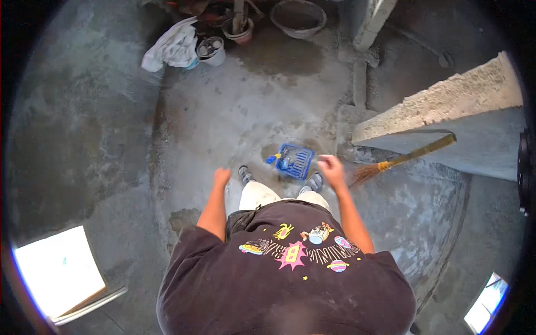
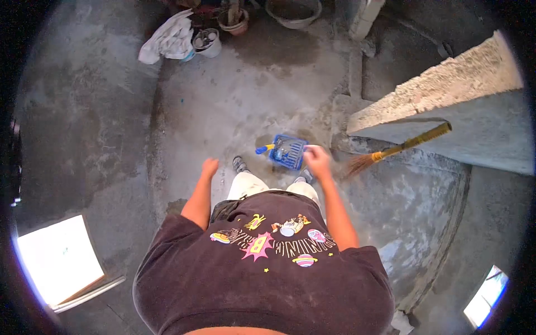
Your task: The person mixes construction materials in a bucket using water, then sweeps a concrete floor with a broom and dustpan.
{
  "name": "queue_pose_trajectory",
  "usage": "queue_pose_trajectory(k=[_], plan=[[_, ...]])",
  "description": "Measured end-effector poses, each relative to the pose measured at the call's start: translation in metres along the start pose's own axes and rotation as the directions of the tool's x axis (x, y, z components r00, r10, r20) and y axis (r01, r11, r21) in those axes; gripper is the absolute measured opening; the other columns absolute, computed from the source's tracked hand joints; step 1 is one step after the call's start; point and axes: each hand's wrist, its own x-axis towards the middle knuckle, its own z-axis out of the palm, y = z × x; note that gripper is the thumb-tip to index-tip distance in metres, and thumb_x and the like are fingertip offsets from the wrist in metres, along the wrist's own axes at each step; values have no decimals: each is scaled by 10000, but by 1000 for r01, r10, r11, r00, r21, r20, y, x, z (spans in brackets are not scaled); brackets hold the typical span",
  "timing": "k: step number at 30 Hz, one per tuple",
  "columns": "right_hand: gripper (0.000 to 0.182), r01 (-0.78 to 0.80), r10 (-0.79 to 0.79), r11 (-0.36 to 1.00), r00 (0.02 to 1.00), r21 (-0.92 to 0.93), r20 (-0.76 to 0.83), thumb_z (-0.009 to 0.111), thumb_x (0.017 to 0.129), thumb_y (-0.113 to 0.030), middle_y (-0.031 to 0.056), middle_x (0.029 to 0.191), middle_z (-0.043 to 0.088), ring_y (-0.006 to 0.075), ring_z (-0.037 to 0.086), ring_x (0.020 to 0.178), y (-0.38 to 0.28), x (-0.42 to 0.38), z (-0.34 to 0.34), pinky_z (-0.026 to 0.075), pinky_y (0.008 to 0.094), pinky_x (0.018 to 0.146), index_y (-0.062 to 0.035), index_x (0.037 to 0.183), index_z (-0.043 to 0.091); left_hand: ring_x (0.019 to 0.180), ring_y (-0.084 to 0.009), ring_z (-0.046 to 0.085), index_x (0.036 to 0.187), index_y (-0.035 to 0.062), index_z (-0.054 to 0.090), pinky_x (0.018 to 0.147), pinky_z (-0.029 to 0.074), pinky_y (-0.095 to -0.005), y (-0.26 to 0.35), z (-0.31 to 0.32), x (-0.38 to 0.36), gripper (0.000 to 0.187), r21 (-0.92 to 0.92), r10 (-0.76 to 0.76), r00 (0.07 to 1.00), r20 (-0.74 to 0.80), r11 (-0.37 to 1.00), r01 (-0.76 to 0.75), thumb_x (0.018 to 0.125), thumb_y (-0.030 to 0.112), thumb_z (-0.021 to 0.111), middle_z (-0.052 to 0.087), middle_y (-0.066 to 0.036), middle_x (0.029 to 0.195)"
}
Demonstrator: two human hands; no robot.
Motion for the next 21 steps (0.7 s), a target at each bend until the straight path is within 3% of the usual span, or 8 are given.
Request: queue_pose_trajectory(k=[3, 5, 6, 7, 11, 15, 17, 21], plan=[[207, 192, -265, 962, 836, 196, 481, 640, 820, -160, 108, 933, 626, 195, 605, 796, -133, 24, 102, 488, 322, 733, -25, 977, 636, 918, -399, 625, 905, -6, 675, 799, 496, -478, 89, -29, 29, 401, 135, 176, 980, 91, 973, -187, 794, 358, 549, 640, -263, 981], [190, 252, -338, 941, 746, 227, 574, 631, 819, -166, 120, 941, 612, 226, 603, 806, -177, 22, 167, 489, 345, 745, -23, 945, 632, 875, -366, 649, 864, 24, 689, 744, 514, -469, 128, -44, 40, 333, 146, 302, 953, 27, 942, -302, 783, 321, 562, 664, -215, 947], [183, 350, -396, 916, 698, 198, 597, 618, 820, -172, 131, 924, 600, 262, 590, 822, -194, 26, 195, 481, 375, 761, -21, 922, 619, 879, -337, 657, 872, 39, 687, 731, 524, -446, 167, -91, 18, 297, 147, 188, 947, 262, 962, -231, 791, 296, 563, 671, -190, 935], [179, 463, -457, 871, 640, 163, 618, 605, 820, -179, 142, 908, 589, 297, 576, 838, -207, 37, 219, 473, 406, 777, -19, 900, 607, 871, -324, 662, 873, 48, 687, 721, 527, -430, 172, -86, 29, 277, 155, 286, 950, 126, 940, -304, 792, 284, 567, 674, -175, 927], [162, 366, -168, 886, 826, -285, 538, 549, 826, -163, 189, 888, 575, 377, 533, 899, -231, 35, 313, 437, 450, 801, -13, 881, 574, 884, -309, 663, 869, 78, 695, 730, 529, -413, 147, -114, 49, 221, 138, 367, 928, -68, 925, -355, 788, 252, 584, 675, -148, 952], [137, 434, -317, 900, 693, -25, 647, 540, 827, -153, 195, 904, 573, 382, 535, 900, -311, -14, 352, 441, 457, 800, -29, 855, 590, 938, -319, 648, 929, 75, 690, 769, 517, -452, 63, -138, 76, 266, 170, 294, 954, -52, 944, -281, 796, 277, 580, 678, -139, 987], [139, 440, -364, 890, 537, 115, 761, 535, 840, -154, 202, 943, 577, 388, 534, 910, -346, -6, 364, 438, 466, 812, -32, 855, 602, 933, -304, 656, 929, 85, 697, 763, 518, -438, 48, -161, 99, 259, 239, 204, 979, -7, 951, -196, 795, 278, 588, 681, -125, 979], [143, 585, -218, 800, 484, -129, 848, 533, 842, -148, 195, 976, 585, 389, 535, 906, -289, 68, 423, 439, 466, 798, -29, 877, 605, 976, -299, 636, 922, 105, 705, 802, 487, -427, 47, -181, 132, 205, 220, 124, 992, 17, 968, -125, 793, 223, 597, 666, -90, 1007]])
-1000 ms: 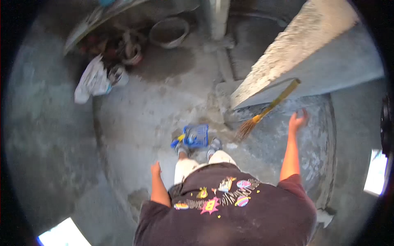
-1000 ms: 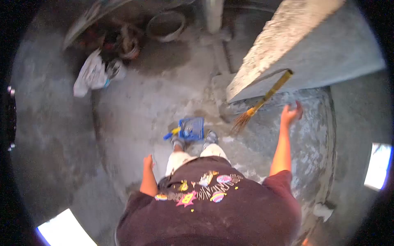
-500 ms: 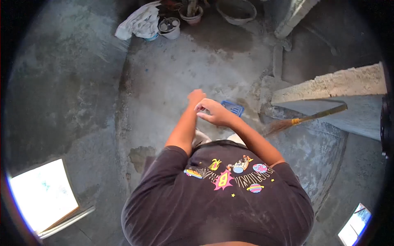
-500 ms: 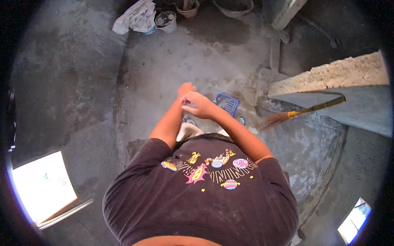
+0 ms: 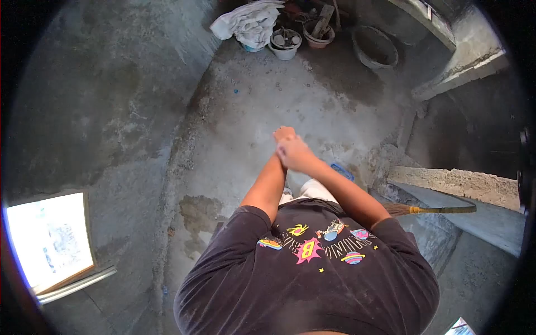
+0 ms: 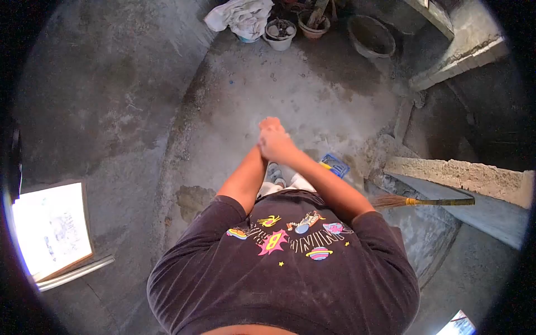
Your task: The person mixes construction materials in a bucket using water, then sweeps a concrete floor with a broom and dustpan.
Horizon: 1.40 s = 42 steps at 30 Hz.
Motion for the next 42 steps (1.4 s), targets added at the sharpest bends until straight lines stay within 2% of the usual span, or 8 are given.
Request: queue_pose_trajectory(k=[9, 15, 18, 21, 27, 33, 37, 42], plan=[[115, 125, -90, 972, 980, 200, -178, 507, 842, -97, 213, 941, 582, 394, 559, 907, -35, 12, -78, 440, 465, 782, -13, 905, 556, 975, -315, 641, 923, 96, 716, 809, 491, -441, 42, -41, 60, 233, 82, 175, 984, -26, 982, -172, 764, 226, 605, 664, -142, 1015], [167, -322, 279, 943, 900, -81, -335, 568, 785, -175, 175, 1021, 597, 399, 548, 987, 116, 85, -125, 440, 533, 831, -56, 869, 648, 927, -293, 665, 911, 108, 721, 777, 514, -416, 121, -83, 124, 216, 264, 383, 911, -156, 904, -335, 774, 226, 604, 690, -121, 943], [138, 94, -40, 984, 944, 152, -327, 555, 728, -105, 184, 874, 639, 374, 597, 755, 134, 111, -163, 456, 511, 768, -94, 809, 665, 864, -316, 676, 861, 67, 725, 727, 526, -420, 168, -93, 199, 225, 181, 386, 903, -190, 917, -355, 754, 212, 589, 690, -168, 902], [147, 181, -128, 964, 957, 194, -259, 527, 784, -110, 186, 879, 597, 360, 586, 865, 111, 112, -266, 460, 454, 806, -38, 891, 598, 911, -345, 654, 925, 46, 699, 790, 511, -411, 240, -94, 286, 291, -53, 343, 883, 321, 937, -345, 775, 261, 573, 676, -169, 1001], [229, -499, 370, 840, 813, -212, -449, 550, 818, -236, 195, 892, 621, 383, 595, 817, 232, 134, -368, 464, 538, 762, -25, 877, 617, 834, -318, 646, 904, 8, 642, 747, 497, -413, 386, -163, 283, 416, -299, 768, 609, 197, 638, -709, 819, 413, 600, 675, -171, 858], [199, -110, 107, 994, 925, 14, -364, 518, 848, -165, 254, 896, 586, 430, 561, 799, 225, 160, -450, 452, 497, 738, -10, 947, 594, 910, -341, 645, 948, 37, 679, 810, 500, -415, 443, -159, 389, 402, -215, 696, 591, 409, 702, -678, 788, 399, 605, 676, -183, 948], [116, -481, 304, 767, 855, -424, -419, 599, 726, -137, 198, 796, 644, 319, 640, 737, 341, 216, -494, 472, 476, 590, -39, 721, 662, 996, -315, 644, 1007, 37, 698, 826, 510, -409, 472, -239, 437, 378, 6, 696, 579, 425, 637, -770, 806, 329, 567, 661, -196, 1056], [223, -379, 149, 838, 851, -391, -504, 556, 741, -150, 195, 767, 585, 343, 575, 660, 384, 260, -563, 462, 480, 633, 48, 836, 592, 993, -351, 637, 1036, 20, 675, 845, 508, -422, 525, -278, 525, 415, -34, 551, 806, 219, 829, -558, 813, 357, 582, 665, -187, 1049]])
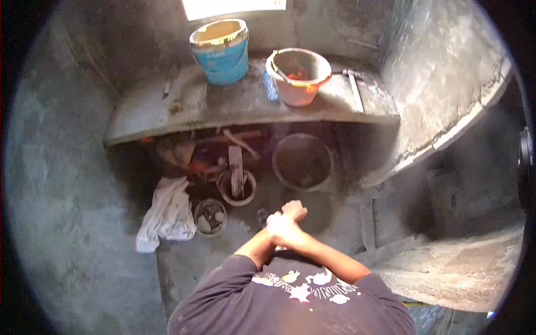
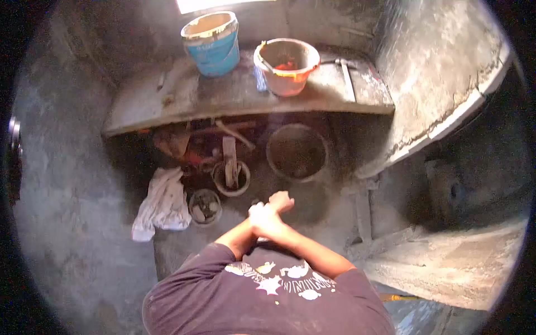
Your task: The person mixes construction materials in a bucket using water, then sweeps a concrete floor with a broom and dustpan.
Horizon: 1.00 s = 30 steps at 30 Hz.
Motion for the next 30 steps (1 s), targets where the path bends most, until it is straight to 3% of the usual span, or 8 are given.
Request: queue_pose_trajectory(k=[5, 7, 8, 12, 14, 17, 21, 30], plan=[[235, -56, -19, 841, 991, 538, 132, 491, 876, -201, 234, 832, 610, 364, 623, 769, 31, 102, -27, 482, 464, 702, 13, 859, 586, 1011, -338, 638, 1042, 22, 681, 859, 504, -431, -16, -51, 69, 395, 91, -39, 990, 134, 995, 27, 818, 328, 569, 663, -188, 1063], [227, -317, 227, 937, 872, 148, 434, 507, 832, -176, 222, 836, 629, 335, 651, 767, 61, 156, -43, 517, 445, 668, 8, 823, 640, 1003, -347, 639, 1029, 30, 687, 857, 504, -438, -10, -100, 74, 379, 112, -53, 982, 180, 993, 33, 824, 329, 575, 660, -201, 1058], [223, -349, 342, 937, 912, -12, 227, 516, 787, -163, 212, 822, 639, 319, 666, 756, 67, 163, -40, 535, 434, 634, -2, 776, 670, 1005, -331, 641, 1001, 43, 696, 849, 507, -428, 0, -123, 72, 341, 148, -65, 993, 94, 988, 50, 813, 302, 577, 665, -178, 1056], [205, -134, 87, 972, 969, 193, 233, 491, 796, -129, 216, 790, 620, 344, 633, 713, 66, 195, -33, 507, 449, 640, 19, 830, 628, 960, -354, 644, 974, 27, 682, 837, 508, -461, -30, -115, 125, 410, 117, -6, 1000, -27, 993, 10, 799, 389, 601, 656, -204, 1041], [229, 107, -228, 714, 970, 692, 85, 478, 872, -196, 203, 847, 586, 348, 578, 799, 66, 201, -43, 457, 430, 761, 14, 924, 552, 962, -365, 632, 962, -4, 671, 833, 503, -463, -54, -122, 146, 441, 9, -15, 999, 44, 1000, 15, 789, 394, 588, 655, -219, 1009], [235, -510, -581, 88, 671, 855, 460, 486, 951, -275, 43, 889, 554, 145, 527, 829, 92, 233, -114, 451, 320, 775, -45, 941, 531, 916, -385, 633, 879, -3, 686, 830, 491, -453, -78, -162, 170, 368, -164, -69, 997, -38, 985, 62, 770, 332, 580, 656, -239, 930], [259, -376, -313, 30, 876, 926, 366, 551, 939, -300, 25, 936, 569, 113, 527, 926, 187, 240, -101, 440, 276, 860, -55, 1025, 555, 753, -368, 639, 749, -8, 611, 663, 489, -435, -70, -276, 185, 286, -448, -191, 847, -495, 892, -61, 809, 272, 622, 636, -224, 766], [169, -528, 357, -322, 701, 786, 617, 563, 919, -204, 10, 895, 631, 97, 594, 813, 370, 192, -57, 477, 249, 732, -99, 1043, 606, 940, -404, 596, 991, 8, 607, 773, 472, -464, -39, -377, 340, 391, -377, -212, 704, -678, 922, -85, 790, 342, 647, 617, -241, 1000]])
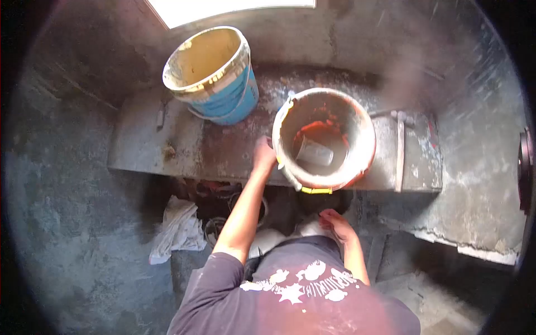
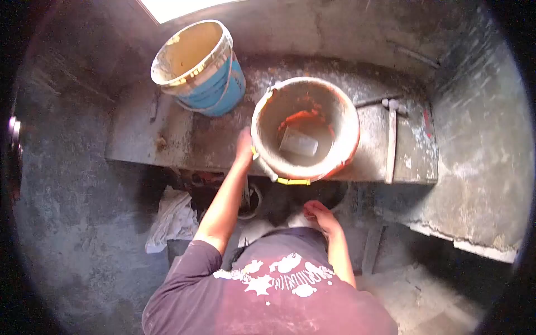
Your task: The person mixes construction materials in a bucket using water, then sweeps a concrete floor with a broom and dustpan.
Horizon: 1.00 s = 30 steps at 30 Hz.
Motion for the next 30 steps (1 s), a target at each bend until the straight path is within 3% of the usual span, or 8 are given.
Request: queue_pose_trajectory(k=[5, 11, 13, 15, 21, 24, 27, 30], plan=[[252, -65, 185, 754, 976, -654, 116, 547, 926, -245, 9, 814, 611, 108, 565, 742, -106, -42, -21, 462, 256, 703, -46, 1063, 618, 899, -439, 618, 943, 18, 649, 720, 478, -511, -14, 39, 32, 353, -212, 112, 992, 59, 972, -97, 835, 341, 556, 646, -251, 919], [222, 264, -210, 868, 963, -421, 171, 537, 894, -133, -7, 810, 564, 58, 514, 717, -188, -98, -29, 425, 217, 667, -40, 1089, 588, 881, -420, 633, 937, 1, 634, 729, 475, -490, 1, 5, 6, 306, -38, 12, 993, 118, 999, -8, 814, 272, 562, 652, -246, 905], [229, 453, -431, 810, 890, -371, 145, 547, 887, -133, -5, 821, 560, 64, 514, 723, -213, -105, -22, 420, 213, 678, -37, 1093, 575, 846, -403, 644, 948, -12, 598, 721, 481, -459, 6, -31, -17, 236, -89, -216, 966, -145, 975, 205, 787, 156, 561, 654, -240, 864], [245, 628, -598, 728, 778, -275, 193, 559, 882, -148, -1, 820, 559, 64, 513, 724, -222, -92, -12, 417, 207, 675, -30, 1097, 563, 779, -260, 642, 961, -17, 576, 710, 485, -385, 16, -67, -38, 239, -224, -331, 934, -131, 928, 298, 774, 131, 585, 648, -166, 816], [223, 727, -731, 566, 661, -387, 172, 579, 890, -57, 1, 853, 566, 58, 511, 754, -252, -57, 90, 434, 214, 711, -30, 1109, 552, 565, -235, 576, 898, 3, 556, 557, 460, -342, 83, -142, -95, 198, -239, 150, 941, -302, 944, -227, 715, 59, 607, 582, -129, 653], [285, 841, -829, 387, 497, -379, 255, 608, 887, -148, 7, 756, 554, 60, 489, 664, -254, -46, 138, 434, 223, 630, -33, 1141, 550, 564, -276, 575, 883, 7, 565, 562, 467, -343, 113, -161, -121, 206, -156, 204, 965, -162, 961, -229, 691, 63, 616, 571, -139, 655], [240, 833, -869, 144, 364, -534, 334, 643, 863, -237, 127, 756, 634, 209, 616, 644, -248, -37, 171, 474, 310, 597, -29, 981, 621, 580, -183, 557, 900, 0, 564, 578, 454, -291, 130, -168, -135, 213, -64, 283, 952, -117, 954, -291, 687, 6, 573, 576, -105, 668], [226, 748, -864, 124, 404, -652, 299, 648, 850, -237, 163, 743, 626, 309, 626, 650, -250, -38, 189, 482, 361, 591, -17, 814, 608, 724, -332, 610, 928, 3, 586, 669, 482, -359, 136, -176, -135, 283, -79, 240, 959, -149, 964, -254, 650, 41, 616, 592, -170, 797]])
